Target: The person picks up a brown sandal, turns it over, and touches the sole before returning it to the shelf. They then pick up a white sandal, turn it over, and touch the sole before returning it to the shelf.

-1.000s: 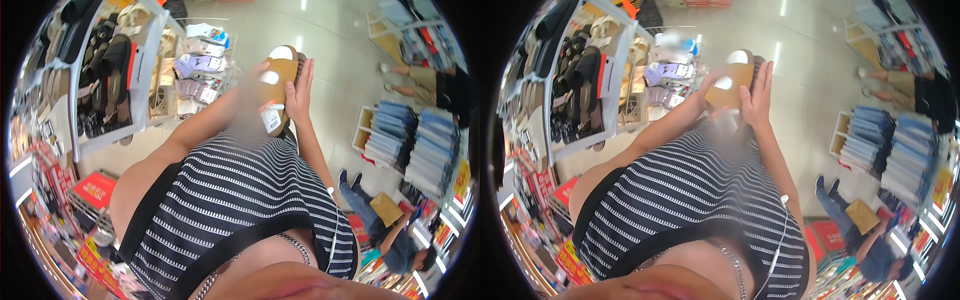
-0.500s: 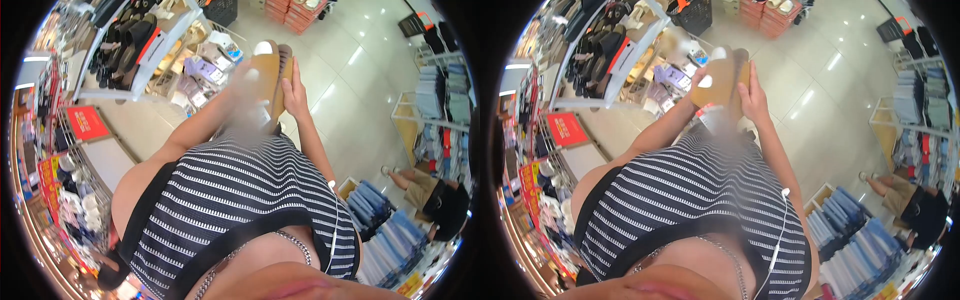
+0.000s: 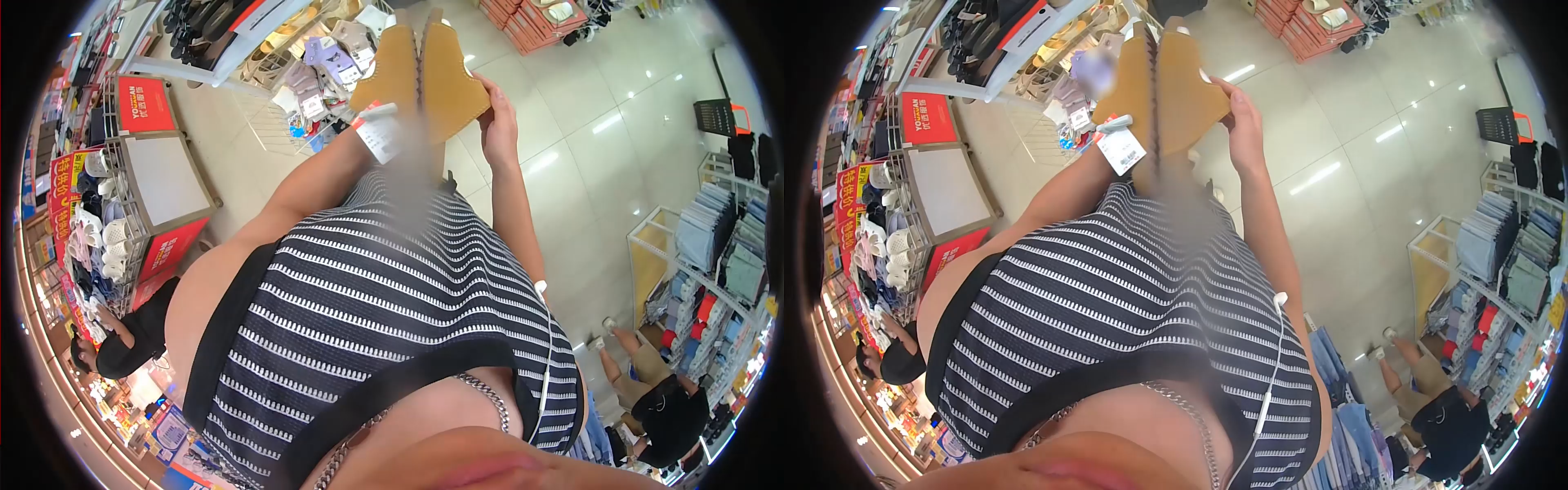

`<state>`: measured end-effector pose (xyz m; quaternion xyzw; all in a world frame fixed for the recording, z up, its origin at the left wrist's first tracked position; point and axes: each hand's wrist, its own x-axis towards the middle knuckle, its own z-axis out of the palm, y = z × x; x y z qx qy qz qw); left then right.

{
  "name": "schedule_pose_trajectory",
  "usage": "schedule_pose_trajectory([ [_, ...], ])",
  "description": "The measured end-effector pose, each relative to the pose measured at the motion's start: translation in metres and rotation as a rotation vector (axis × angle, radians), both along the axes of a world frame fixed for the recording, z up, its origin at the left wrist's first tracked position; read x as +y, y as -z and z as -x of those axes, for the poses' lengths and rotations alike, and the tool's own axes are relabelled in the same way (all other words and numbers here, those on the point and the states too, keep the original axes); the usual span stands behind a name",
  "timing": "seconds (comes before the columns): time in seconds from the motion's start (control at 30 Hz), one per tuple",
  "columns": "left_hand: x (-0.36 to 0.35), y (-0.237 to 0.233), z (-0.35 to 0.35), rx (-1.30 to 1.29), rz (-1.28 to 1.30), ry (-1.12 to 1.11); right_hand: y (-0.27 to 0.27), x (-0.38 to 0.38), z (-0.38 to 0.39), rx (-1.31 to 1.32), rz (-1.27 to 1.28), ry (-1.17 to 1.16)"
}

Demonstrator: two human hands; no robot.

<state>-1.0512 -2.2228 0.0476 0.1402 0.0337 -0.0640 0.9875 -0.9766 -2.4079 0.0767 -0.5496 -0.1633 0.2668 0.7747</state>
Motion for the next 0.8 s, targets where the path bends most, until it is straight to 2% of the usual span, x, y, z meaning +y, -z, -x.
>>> schedule_pose_trajectory([
  [0.17, -0.011, -0.002, -0.013, 0.027, -0.007, 0.046, -0.001, -0.015, -0.004, -0.084, -0.081, 0.038],
  [0.23, -0.018, -0.001, -0.026, 0.033, -0.004, 0.088, 0.002, -0.024, -0.007, -0.257, -0.059, 0.043],
  [0.57, -0.052, 0.007, -0.130, 0.049, 0.029, 0.352, -0.014, -0.053, -0.039, -0.287, 0.099, 0.300],
  [0.63, -0.059, 0.003, -0.160, 0.039, 0.031, 0.399, -0.018, -0.057, -0.059, -0.311, 0.214, 0.378],
  [0.7, -0.064, -0.001, -0.190, 0.035, 0.032, 0.423, -0.025, -0.057, -0.084, -0.458, 0.518, 0.475],
  [0.8, -0.067, -0.007, -0.232, 0.035, 0.030, 0.432, -0.045, -0.047, -0.122, -0.600, 0.618, 0.470],
])
